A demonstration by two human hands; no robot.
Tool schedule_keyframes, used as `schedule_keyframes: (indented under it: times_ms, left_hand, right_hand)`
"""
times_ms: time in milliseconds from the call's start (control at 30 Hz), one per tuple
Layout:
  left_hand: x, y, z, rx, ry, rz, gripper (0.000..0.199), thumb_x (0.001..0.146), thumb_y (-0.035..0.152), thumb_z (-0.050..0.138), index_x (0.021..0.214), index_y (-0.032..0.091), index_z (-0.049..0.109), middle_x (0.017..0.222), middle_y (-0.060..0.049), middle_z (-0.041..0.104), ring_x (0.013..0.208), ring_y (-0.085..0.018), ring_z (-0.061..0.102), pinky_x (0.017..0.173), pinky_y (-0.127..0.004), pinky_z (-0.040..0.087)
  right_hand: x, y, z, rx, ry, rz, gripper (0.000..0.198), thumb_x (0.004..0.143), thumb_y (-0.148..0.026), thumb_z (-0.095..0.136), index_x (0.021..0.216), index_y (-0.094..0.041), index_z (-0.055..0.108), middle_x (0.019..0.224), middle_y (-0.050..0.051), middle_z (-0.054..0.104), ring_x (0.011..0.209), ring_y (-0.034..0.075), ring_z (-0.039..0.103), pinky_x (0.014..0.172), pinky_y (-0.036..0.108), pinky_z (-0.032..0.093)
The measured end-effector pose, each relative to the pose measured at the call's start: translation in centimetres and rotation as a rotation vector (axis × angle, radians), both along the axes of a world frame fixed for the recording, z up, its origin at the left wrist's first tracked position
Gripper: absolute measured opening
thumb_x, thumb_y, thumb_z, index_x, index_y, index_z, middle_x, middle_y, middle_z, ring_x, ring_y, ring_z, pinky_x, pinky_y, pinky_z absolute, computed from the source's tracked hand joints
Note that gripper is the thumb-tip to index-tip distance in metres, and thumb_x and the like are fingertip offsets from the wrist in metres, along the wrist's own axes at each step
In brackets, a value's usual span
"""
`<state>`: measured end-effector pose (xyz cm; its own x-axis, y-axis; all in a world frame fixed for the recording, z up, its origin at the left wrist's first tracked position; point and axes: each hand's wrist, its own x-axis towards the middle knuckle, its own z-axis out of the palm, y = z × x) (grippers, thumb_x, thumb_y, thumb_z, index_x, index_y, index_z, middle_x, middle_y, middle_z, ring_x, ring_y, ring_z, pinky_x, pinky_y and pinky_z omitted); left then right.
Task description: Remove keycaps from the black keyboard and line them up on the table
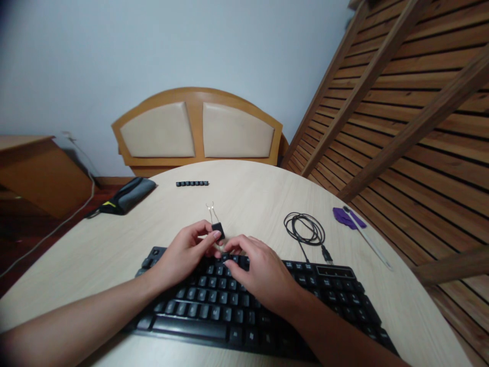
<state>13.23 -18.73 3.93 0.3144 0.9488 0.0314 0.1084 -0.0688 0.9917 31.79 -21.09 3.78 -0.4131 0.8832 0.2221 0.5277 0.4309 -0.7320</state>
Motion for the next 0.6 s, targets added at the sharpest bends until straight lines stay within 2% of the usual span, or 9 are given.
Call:
schedule_keyframes:
  times_ms: [200, 600]
  left_hand:
    - [-0.24, 0.05, -0.13, 0.016, -0.016, -0.004, 0.023, 0.091, 0.036, 0.057, 0.078, 0.018, 0.051, 0.067, 0.002, 0.062, 0.064, -0.015, 0.065, 0.058, -0.024, 0.045]
    - [-0.26, -0.26, -0.55, 0.049, -0.006, -0.045, 0.019, 0.090, 0.033, 0.060, 0.083, 0.019, 0.051, 0.072, 0.001, 0.065, 0.069, -0.016, 0.067, 0.059, -0.025, 0.048]
  right_hand:
    - [0.03, 0.01, 0.24, 0.062, -0.028, 0.000, 0.016, 0.086, -0.016, 0.063, 0.099, -0.025, 0.066, 0.099, 0.000, 0.072, 0.097, 0.018, 0.065, 0.091, 0.034, 0.048]
    - [0.07, 0.10, -0.03, 0.026, -0.024, -0.048, 0.007, 0.089, -0.024, 0.062, 0.094, -0.025, 0.066, 0.095, -0.001, 0.071, 0.093, 0.018, 0.065, 0.086, 0.032, 0.050]
